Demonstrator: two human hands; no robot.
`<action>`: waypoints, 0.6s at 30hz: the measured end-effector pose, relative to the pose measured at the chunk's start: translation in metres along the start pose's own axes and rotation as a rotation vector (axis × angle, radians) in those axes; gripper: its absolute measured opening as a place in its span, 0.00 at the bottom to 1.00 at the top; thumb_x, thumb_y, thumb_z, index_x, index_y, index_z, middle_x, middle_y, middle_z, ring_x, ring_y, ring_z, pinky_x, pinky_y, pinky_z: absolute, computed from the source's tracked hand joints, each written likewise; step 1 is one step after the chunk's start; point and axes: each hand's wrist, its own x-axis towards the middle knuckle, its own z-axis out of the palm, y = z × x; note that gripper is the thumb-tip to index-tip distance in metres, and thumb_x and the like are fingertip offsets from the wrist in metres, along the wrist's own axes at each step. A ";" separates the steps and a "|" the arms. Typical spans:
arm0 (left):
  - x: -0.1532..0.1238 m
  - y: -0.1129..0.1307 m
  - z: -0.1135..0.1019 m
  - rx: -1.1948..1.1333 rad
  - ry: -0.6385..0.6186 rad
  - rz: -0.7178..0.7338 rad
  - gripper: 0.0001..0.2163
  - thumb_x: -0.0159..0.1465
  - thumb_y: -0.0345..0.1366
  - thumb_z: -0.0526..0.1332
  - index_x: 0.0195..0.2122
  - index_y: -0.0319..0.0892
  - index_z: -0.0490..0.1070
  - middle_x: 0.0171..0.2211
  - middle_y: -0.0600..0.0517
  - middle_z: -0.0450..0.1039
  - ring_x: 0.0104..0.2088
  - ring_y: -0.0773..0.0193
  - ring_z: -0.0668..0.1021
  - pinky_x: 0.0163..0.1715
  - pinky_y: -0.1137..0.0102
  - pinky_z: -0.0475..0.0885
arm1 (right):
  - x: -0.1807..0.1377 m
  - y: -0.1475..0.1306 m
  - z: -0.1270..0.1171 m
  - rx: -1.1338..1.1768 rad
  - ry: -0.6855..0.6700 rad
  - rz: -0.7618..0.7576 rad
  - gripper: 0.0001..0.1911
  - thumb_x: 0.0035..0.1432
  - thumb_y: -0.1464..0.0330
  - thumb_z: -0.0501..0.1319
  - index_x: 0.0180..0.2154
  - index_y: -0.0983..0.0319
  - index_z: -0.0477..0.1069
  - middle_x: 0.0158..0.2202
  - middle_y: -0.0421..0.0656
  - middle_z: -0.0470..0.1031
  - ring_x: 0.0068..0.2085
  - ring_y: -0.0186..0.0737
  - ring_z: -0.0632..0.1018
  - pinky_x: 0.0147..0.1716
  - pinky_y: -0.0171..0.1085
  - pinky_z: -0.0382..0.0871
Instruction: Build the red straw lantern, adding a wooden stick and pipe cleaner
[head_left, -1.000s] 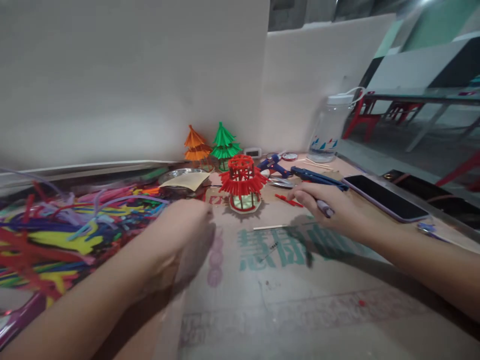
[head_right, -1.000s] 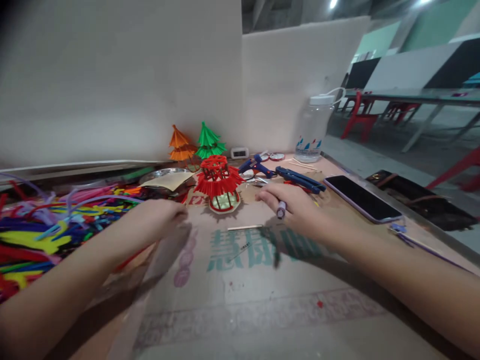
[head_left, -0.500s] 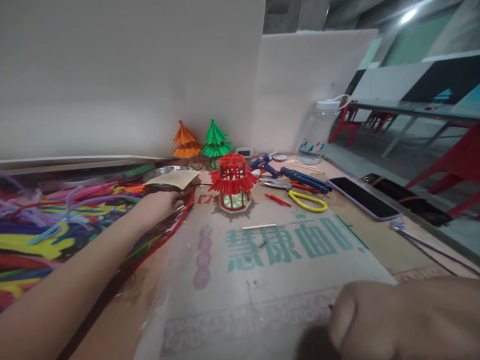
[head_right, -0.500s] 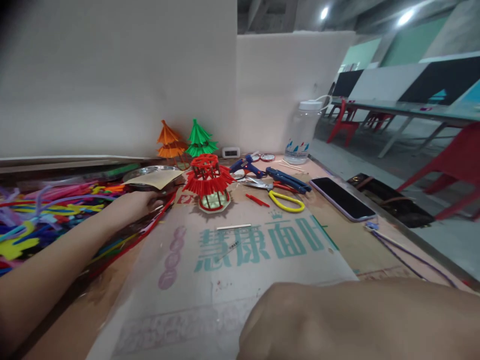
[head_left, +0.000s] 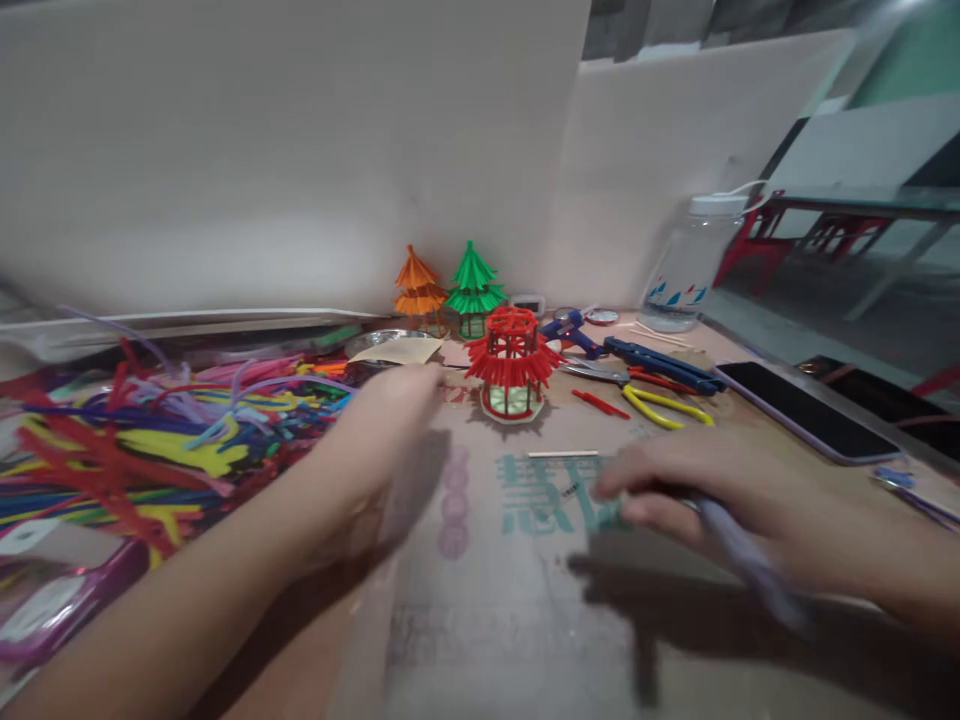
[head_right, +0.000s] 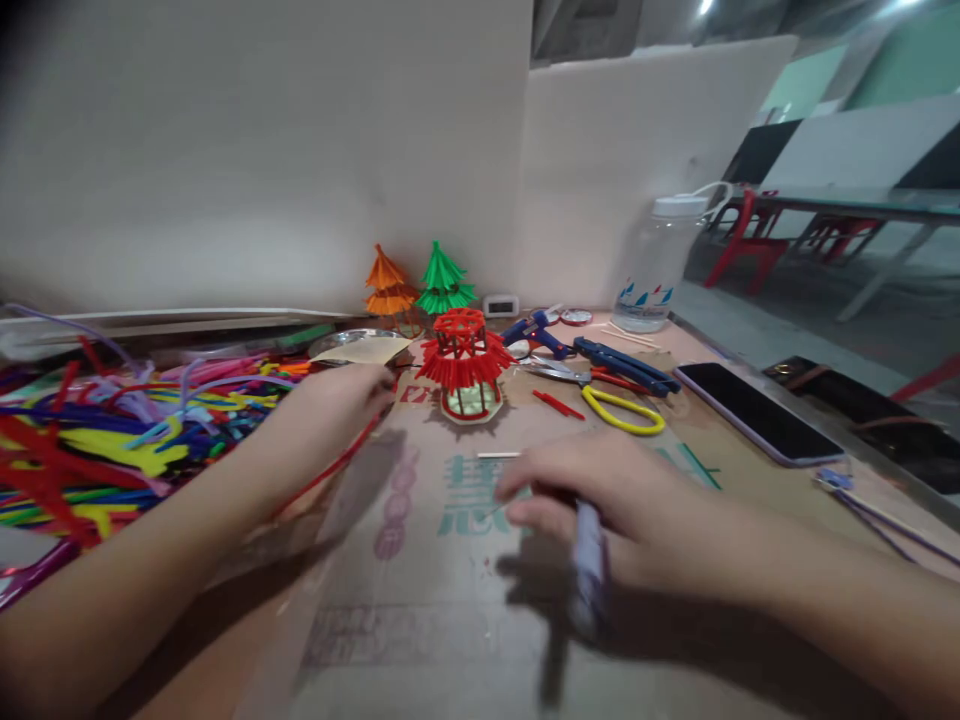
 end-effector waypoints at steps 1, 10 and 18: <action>-0.006 0.017 0.000 -0.117 0.022 0.067 0.10 0.71 0.35 0.55 0.44 0.42 0.76 0.42 0.45 0.80 0.41 0.55 0.80 0.44 0.64 0.73 | 0.010 0.008 0.006 0.010 0.036 0.038 0.09 0.67 0.62 0.60 0.44 0.54 0.78 0.32 0.43 0.81 0.29 0.40 0.79 0.27 0.37 0.72; -0.018 0.084 0.026 -0.627 0.004 0.327 0.07 0.72 0.37 0.59 0.48 0.42 0.73 0.47 0.48 0.81 0.46 0.61 0.81 0.46 0.69 0.74 | 0.027 0.039 0.055 0.041 0.070 -0.008 0.17 0.68 0.65 0.54 0.55 0.58 0.72 0.52 0.51 0.80 0.49 0.50 0.82 0.45 0.47 0.78; -0.049 -0.072 -0.078 0.221 -0.349 -0.116 0.23 0.61 0.44 0.69 0.57 0.44 0.74 0.54 0.42 0.79 0.53 0.44 0.79 0.51 0.58 0.73 | 0.006 0.074 0.068 -0.230 0.162 0.142 0.10 0.67 0.59 0.57 0.46 0.50 0.73 0.41 0.46 0.82 0.36 0.50 0.82 0.33 0.48 0.73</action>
